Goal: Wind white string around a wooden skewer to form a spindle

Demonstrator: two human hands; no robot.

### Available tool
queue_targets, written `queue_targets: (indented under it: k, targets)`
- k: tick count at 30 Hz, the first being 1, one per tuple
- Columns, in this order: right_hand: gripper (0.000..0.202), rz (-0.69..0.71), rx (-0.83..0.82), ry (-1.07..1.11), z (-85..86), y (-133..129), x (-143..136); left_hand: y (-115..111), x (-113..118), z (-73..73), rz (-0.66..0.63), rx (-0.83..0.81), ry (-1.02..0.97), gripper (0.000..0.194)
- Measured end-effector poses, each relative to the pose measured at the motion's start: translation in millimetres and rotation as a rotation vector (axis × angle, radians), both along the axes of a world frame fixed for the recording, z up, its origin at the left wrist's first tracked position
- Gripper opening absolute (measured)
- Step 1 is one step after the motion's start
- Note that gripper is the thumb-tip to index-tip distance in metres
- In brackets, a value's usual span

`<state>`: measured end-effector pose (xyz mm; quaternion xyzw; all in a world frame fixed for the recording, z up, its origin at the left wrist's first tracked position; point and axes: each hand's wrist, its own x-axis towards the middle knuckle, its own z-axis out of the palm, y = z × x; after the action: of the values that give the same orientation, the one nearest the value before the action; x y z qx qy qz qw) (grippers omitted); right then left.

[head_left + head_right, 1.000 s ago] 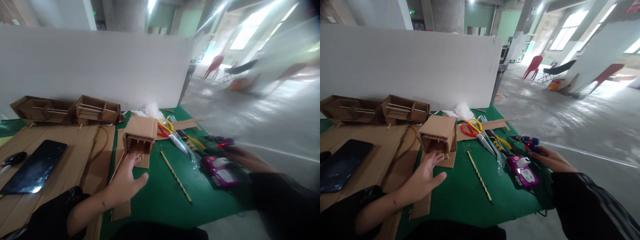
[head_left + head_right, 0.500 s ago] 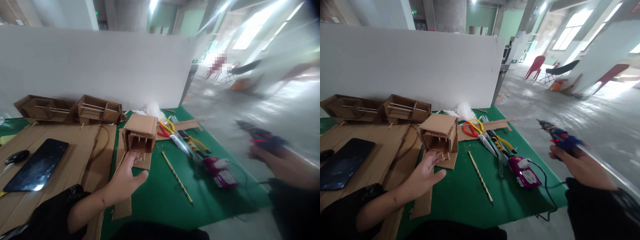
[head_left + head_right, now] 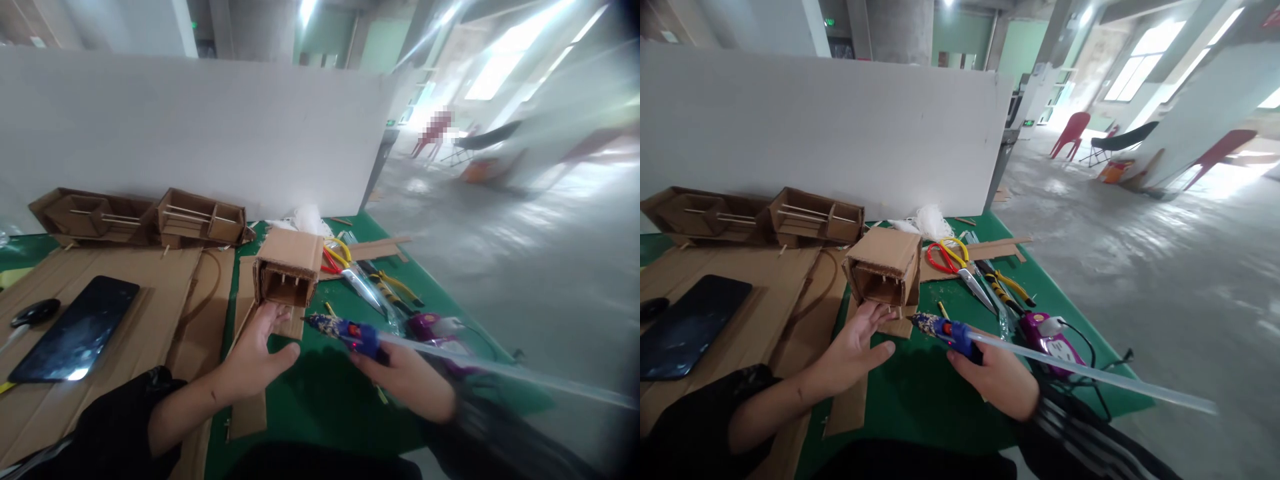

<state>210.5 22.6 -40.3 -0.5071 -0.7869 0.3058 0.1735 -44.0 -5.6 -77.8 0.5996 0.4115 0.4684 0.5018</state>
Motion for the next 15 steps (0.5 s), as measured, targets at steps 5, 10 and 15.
queue_targets:
  k: [5,10,15]
  targets:
    - [0.020,0.028,0.144,0.010,-25.0,6.8,-19.7,1.9,-1.5,1.5,0.008,0.008,-0.013,0.067]
    - [0.024,0.107,0.199,0.029,-34.1,4.3,-13.9,1.9,-1.0,1.8,-0.007,0.050,0.006,0.068]
    - [0.020,-0.107,0.219,0.203,-33.0,6.5,-3.1,1.3,-1.5,0.6,-0.001,0.047,0.003,0.064]
